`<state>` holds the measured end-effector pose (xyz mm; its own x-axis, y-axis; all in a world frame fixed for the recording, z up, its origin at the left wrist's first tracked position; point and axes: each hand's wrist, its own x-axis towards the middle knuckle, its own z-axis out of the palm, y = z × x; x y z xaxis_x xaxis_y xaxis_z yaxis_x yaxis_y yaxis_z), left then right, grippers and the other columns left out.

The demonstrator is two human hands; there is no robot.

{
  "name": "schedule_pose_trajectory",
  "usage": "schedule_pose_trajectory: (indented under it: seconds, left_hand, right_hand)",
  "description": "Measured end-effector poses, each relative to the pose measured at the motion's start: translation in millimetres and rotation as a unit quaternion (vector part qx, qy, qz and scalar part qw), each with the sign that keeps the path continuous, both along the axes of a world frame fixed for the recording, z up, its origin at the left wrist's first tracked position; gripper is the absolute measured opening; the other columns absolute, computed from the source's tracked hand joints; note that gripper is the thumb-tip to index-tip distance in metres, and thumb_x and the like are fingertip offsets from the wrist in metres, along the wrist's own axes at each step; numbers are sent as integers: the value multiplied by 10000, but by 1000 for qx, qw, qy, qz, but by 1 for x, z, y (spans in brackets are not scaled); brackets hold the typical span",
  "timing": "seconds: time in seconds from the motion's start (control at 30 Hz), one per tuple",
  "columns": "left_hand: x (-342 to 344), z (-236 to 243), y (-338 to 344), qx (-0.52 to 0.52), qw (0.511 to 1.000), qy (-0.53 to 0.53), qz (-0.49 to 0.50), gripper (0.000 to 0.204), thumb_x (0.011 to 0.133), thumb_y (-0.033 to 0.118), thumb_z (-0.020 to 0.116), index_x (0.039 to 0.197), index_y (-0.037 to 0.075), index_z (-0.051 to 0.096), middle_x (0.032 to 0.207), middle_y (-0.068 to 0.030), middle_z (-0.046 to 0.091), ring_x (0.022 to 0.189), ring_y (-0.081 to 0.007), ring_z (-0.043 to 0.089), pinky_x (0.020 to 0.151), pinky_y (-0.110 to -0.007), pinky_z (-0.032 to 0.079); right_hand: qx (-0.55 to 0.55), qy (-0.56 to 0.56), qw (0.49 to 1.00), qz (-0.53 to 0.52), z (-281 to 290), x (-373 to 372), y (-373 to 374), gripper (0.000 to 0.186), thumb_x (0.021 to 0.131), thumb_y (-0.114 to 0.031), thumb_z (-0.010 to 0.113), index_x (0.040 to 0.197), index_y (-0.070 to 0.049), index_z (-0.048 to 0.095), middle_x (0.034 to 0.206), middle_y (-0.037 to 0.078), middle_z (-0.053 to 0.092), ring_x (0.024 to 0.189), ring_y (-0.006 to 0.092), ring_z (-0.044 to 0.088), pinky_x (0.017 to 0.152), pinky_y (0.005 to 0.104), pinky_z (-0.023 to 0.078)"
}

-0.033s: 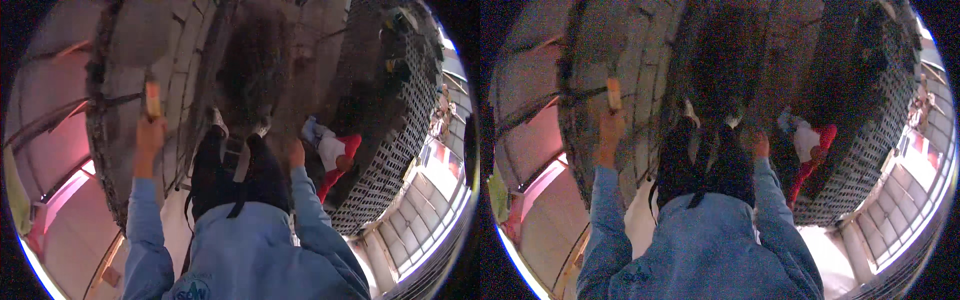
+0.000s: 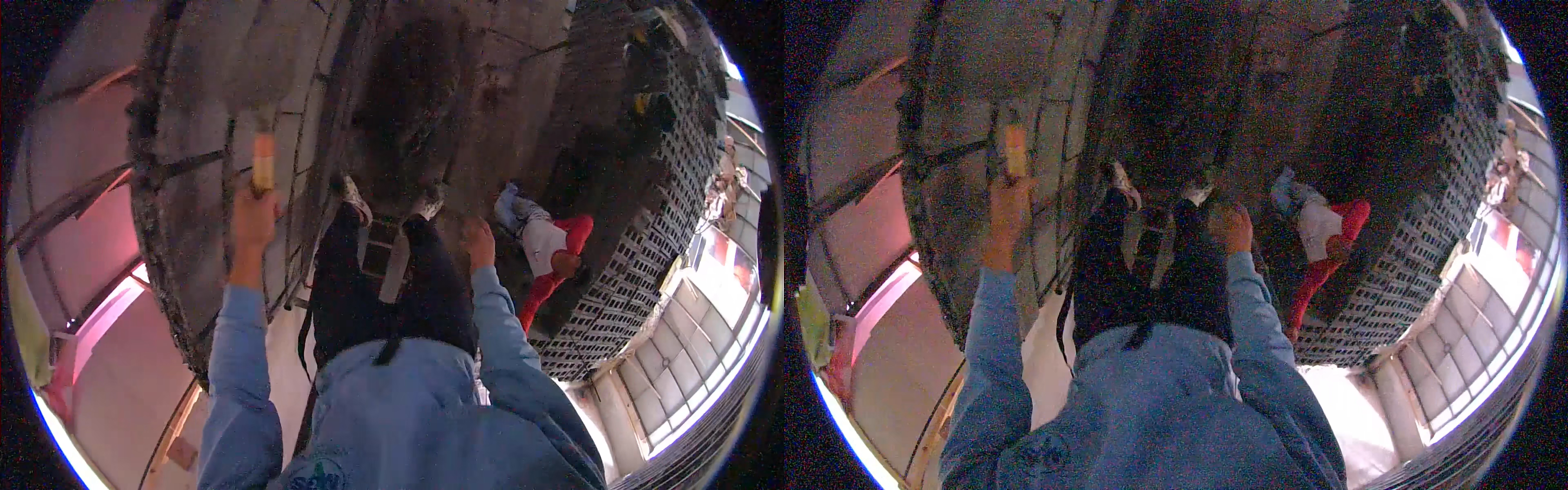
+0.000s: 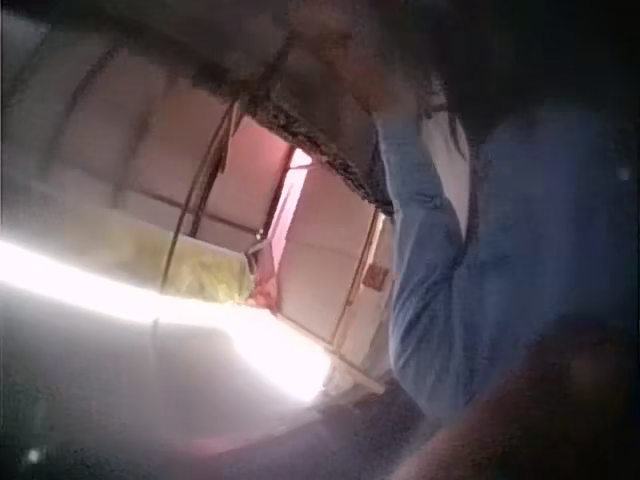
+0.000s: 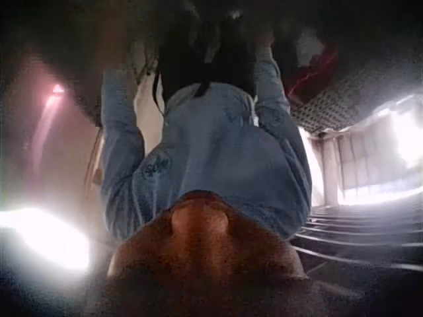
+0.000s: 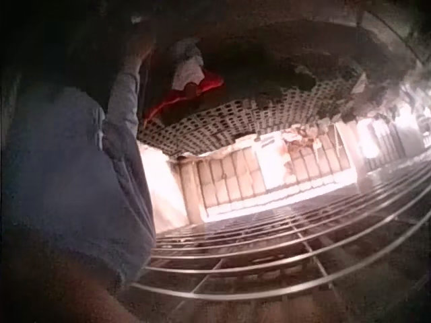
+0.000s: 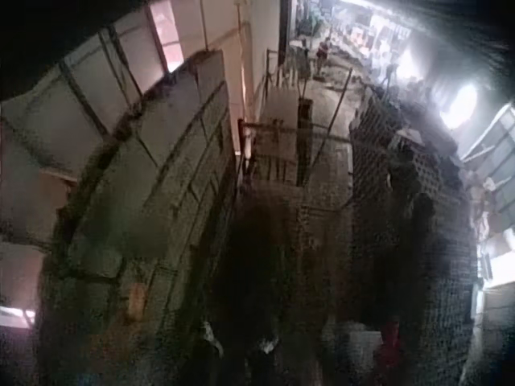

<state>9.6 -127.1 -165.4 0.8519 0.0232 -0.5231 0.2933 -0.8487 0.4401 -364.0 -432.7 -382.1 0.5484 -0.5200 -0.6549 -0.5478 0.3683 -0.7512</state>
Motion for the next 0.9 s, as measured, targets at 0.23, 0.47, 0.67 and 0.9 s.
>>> schedule_pose_trajectory:
  seconds: [0.23, 0.47, 0.67, 0.9]
  left_hand:
    - [-83, -352, 2, -93, 980, 128, 120, 645, 913, 607, 599, 988, -33, 631, 624, -74, 573, 505, -159, 559, 474, -348, 436]
    - [-125, -596, 23, -64, 978, -196, 39, 683, 961, 600, 524, 1163, -50, 579, 849, -199, 669, 810, -337, 669, 704, -454, 498]
    - [-52, -702, -8, 16, 977, -211, 19, 589, 978, 516, 543, 1193, -31, 576, 1056, -224, 688, 955, -414, 665, 809, -480, 505]
    - [-66, -681, -47, -87, 974, -209, -26, 426, 1013, 297, 528, 1333, 18, 498, 1221, -217, 616, 1131, -402, 581, 954, -462, 446]
  right_hand:
    - [104, -7, 995, -8, -146, 87, 79, 440, 934, -193, 541, 1351, -52, 545, 1325, 75, 586, 1167, 209, 602, 958, 385, 491]
    - [217, 24, 976, -19, -217, 114, 103, 538, 962, -245, 522, 1447, -23, 449, 1403, 129, 543, 1279, 254, 543, 1068, 373, 423]
    - [225, -3, 974, -30, -210, 136, 100, 547, 964, -234, 523, 1450, 5, 447, 1433, 148, 521, 1332, 245, 485, 1122, 369, 360]
    - [196, 6, 980, -24, -205, 136, 100, 569, 941, -191, 504, 1458, 29, 411, 1382, 167, 551, 1278, 267, 539, 1085, 386, 412]
